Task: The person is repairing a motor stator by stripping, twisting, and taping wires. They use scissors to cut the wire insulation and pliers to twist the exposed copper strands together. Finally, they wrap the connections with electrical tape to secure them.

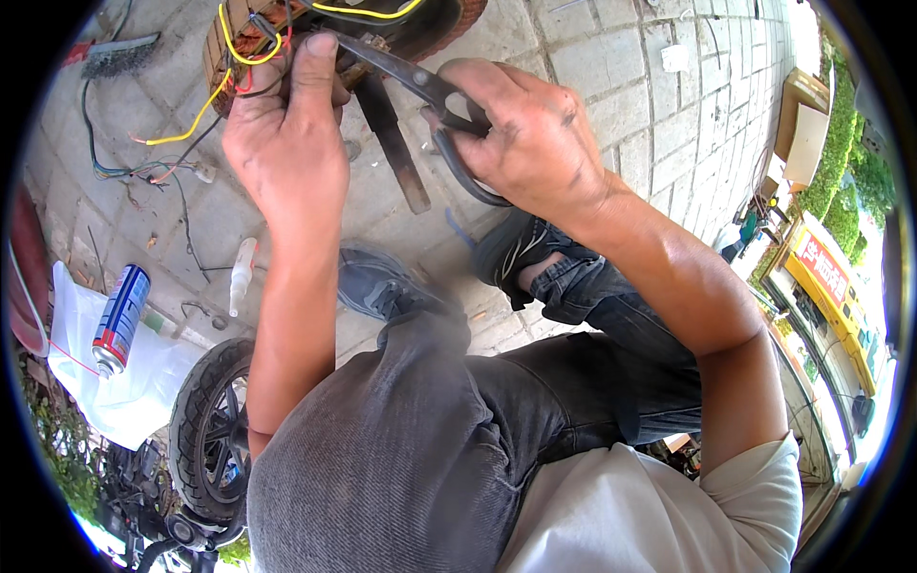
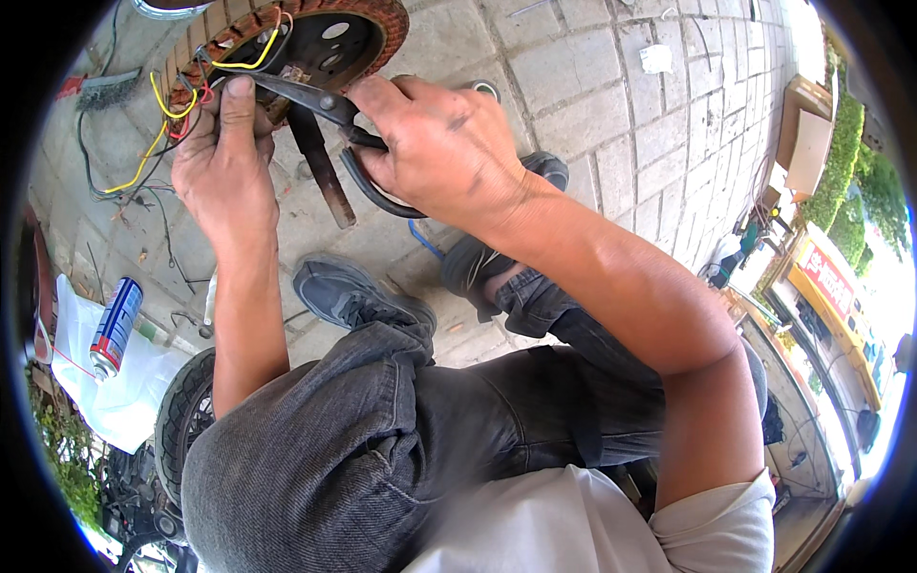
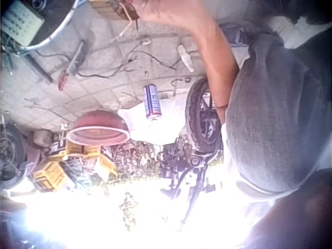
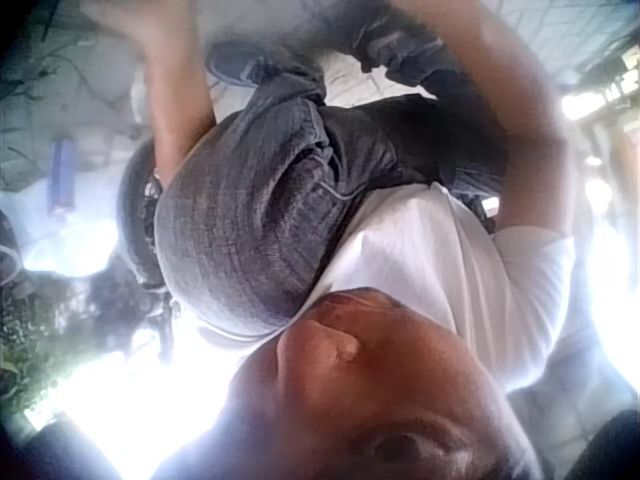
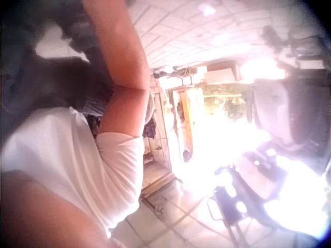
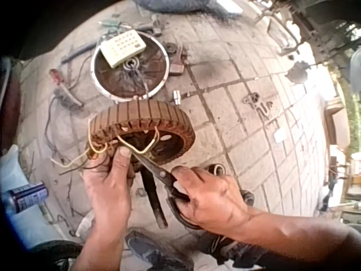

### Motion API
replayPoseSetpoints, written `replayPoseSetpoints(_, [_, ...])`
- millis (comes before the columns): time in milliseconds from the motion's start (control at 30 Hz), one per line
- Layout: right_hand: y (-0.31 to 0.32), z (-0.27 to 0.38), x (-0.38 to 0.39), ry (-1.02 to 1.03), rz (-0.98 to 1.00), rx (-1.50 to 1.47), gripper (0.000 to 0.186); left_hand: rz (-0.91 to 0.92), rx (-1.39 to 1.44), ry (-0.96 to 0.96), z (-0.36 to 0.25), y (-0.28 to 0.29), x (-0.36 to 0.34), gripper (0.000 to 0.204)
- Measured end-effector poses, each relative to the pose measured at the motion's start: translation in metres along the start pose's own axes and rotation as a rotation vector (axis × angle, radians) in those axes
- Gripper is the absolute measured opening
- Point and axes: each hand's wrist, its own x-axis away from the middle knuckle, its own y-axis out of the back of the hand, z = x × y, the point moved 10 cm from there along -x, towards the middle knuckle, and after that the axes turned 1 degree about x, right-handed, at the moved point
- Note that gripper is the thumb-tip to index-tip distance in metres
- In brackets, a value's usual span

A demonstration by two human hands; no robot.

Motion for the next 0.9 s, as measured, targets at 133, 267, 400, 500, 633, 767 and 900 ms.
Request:
replayPoseSetpoints(133, [-0.001, -0.001, 0.000, -0.026, 0.006, 0.018, 0.027, -0.029, 0.022, -0.030, 0.000, 0.000, 0.000, 0.011])
replayPoseSetpoints(267, [-0.001, -0.003, 0.001, -0.023, -0.008, 0.018, 0.027, -0.039, -0.023, -0.053, 0.000, 0.001, -0.001, 0.011])
replayPoseSetpoints(400, [-0.003, -0.002, 0.001, -0.043, 0.000, 0.002, 0.027, -0.067, -0.039, -0.061, -0.004, 0.001, 0.000, 0.017])
replayPoseSetpoints(500, [-0.005, -0.006, 0.003, -0.083, 0.007, -0.008, 0.027, -0.067, -0.054, -0.094, -0.003, 0.000, -0.001, 0.017])
replayPoseSetpoints(633, [-0.005, -0.004, 0.004, -0.078, -0.006, -0.041, 0.028, -0.035, 0.061, -0.027, -0.002, -0.002, 0.002, 0.014])
replayPoseSetpoints(767, [0.000, -0.008, 0.007, -0.098, -0.064, -0.113, 0.028, -0.015, -0.027, -0.047, 0.001, 0.001, 0.003, 0.015])
replayPoseSetpoints(900, [0.006, -0.012, 0.013, -0.103, -0.038, -0.115, 0.029, 0.027, -0.142, -0.049, -0.003, 0.000, 0.005, 0.019])
